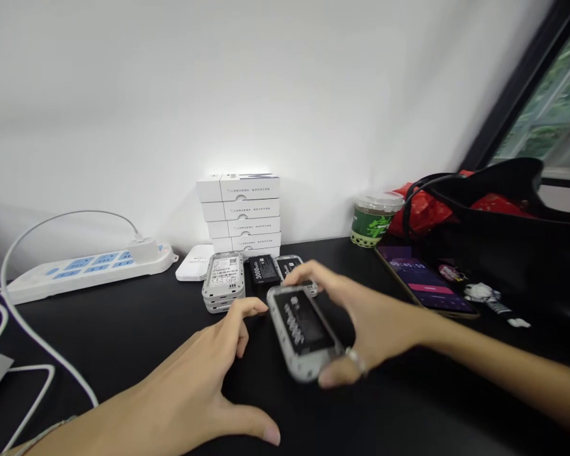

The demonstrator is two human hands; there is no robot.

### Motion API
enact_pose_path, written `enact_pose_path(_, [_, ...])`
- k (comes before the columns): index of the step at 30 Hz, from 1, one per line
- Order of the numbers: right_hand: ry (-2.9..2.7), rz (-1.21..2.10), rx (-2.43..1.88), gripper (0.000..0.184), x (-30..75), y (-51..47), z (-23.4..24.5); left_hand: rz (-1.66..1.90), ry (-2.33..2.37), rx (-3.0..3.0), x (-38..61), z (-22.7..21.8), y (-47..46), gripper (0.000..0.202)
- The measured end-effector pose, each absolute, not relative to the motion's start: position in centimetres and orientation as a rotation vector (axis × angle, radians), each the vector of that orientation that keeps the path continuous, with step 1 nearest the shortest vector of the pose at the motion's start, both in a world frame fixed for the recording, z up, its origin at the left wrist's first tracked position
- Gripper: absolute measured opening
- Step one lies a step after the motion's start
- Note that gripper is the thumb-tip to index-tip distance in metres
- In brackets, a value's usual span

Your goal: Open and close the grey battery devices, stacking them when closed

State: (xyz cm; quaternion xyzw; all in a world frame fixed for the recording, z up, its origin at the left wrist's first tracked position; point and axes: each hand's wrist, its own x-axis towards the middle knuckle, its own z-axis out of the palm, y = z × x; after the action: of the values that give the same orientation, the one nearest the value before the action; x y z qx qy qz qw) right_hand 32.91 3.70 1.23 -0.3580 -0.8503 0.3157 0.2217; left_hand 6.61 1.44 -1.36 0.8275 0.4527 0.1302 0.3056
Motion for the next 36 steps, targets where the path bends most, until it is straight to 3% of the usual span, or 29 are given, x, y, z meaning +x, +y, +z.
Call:
enact_pose_path(4, [-2.306,0.688,-1.149,0.075,37.5,8.1,2.5,0.267,1.251,2.136,6.6,-1.0,1.3,0.094])
enact_pose_path(9, [-2.367,0.720,-1.319,0.074,40.2,12.3,2.1,0.278,1.161,2.182,5.9,-0.9,1.4,0.080])
enact_pose_path(15, [-2.402,0.761,-1.286,0.070,40.1,14.0,0.9,0.312,1.154,2.213,6.3,-1.3,0.9,0.081])
enact_pose_path(20, [-2.420,0.794,-1.292,0.079,40.2,13.5,0.9,0.745,1.149,2.421,5.5,1.8,3.9,0.042])
enact_pose_path(23, [-2.252,0.603,-1.339,0.085,40.2,11.4,0.8,0.564,1.315,2.452,3.4,4.1,7.7,0.063])
enact_pose_path(26, [-2.102,0.518,-1.278,0.068,39.8,8.5,0.0,0.416,1.306,2.415,1.5,4.7,10.7,0.079])
enact_pose_path(29, [-2.097,0.583,-1.212,0.064,39.4,6.1,-0.9,0.363,1.284,2.408,1.0,3.9,11.8,0.094])
enact_pose_path(36, [-2.097,0.576,-1.161,0.065,39.2,5.2,-1.2,0.330,1.279,2.464,1.9,3.8,10.3,0.087])
